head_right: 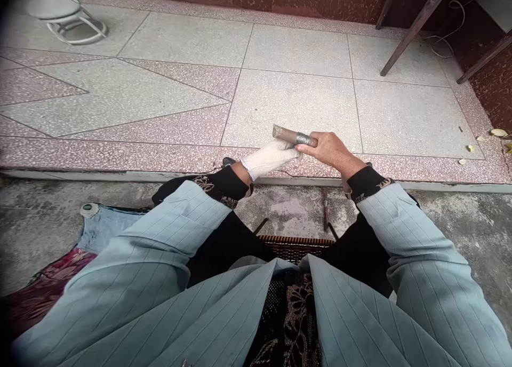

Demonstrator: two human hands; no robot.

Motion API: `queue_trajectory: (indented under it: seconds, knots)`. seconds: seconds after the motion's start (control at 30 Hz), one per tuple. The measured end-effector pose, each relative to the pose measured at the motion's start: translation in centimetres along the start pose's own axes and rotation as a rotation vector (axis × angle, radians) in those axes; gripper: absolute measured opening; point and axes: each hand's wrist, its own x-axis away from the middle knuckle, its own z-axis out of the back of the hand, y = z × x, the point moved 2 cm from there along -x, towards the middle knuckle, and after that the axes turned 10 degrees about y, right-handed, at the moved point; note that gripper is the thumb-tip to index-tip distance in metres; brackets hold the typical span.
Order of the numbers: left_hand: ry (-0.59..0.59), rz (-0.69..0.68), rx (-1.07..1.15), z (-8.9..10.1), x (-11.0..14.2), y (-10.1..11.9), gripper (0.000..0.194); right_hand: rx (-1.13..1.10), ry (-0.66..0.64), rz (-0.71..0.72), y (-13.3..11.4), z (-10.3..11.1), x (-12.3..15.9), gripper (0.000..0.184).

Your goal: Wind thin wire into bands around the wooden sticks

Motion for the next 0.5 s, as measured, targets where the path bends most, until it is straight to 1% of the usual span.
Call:
queue_trajectory:
  seconds: [0.1, 0.17, 0.2, 0.23, 0.3, 0.37, 0.43, 0.5]
  knots:
    - [-0.023, 0.017, 0.013, 0.0, -0.1, -0.3, 0.017, 0.011, 0.002, -0.048, 0.2, 0.1, 0.0, 0.039]
    - [-0.057, 0.046, 0.015, 0.2, -0.2, -0.8, 0.018, -0.046, -0.059, -0.034, 0.4, 0.3, 0.0, 0.037]
    - [-0.083, 0.033, 0.004, 0.3, -0.3, -1.1, 0.018, -0.079, -0.127, -0.006, 0.5, 0.3, 0.0, 0.035]
    - [-0.119, -0.010, -0.026, 0.5, -0.4, -1.2, 0.018, -0.100, -0.217, 0.026, 0.5, 0.4, 0.1, 0.034]
    - [-0.195, -0.161, -0.132, 0.7, -0.5, -1.4, 0.019, -0.091, -0.415, 0.068, 0.6, 0.4, 0.4, 0.032]
    - [-0.227, -0.285, -0.275, 0.9, -0.6, -1.4, 0.021, -0.049, -0.563, 0.065, 0.7, 0.5, 0.7, 0.033]
    - [-0.237, -0.311, -0.408, 1.1, -0.6, -1.4, 0.024, -0.007, -0.643, 0.049, 0.7, 0.6, 0.9, 0.036]
    - [-0.247, -0.290, -0.481, 1.1, -0.7, -1.3, 0.026, 0.066, -0.687, 0.021, 0.8, 0.7, 1.0, 0.040]
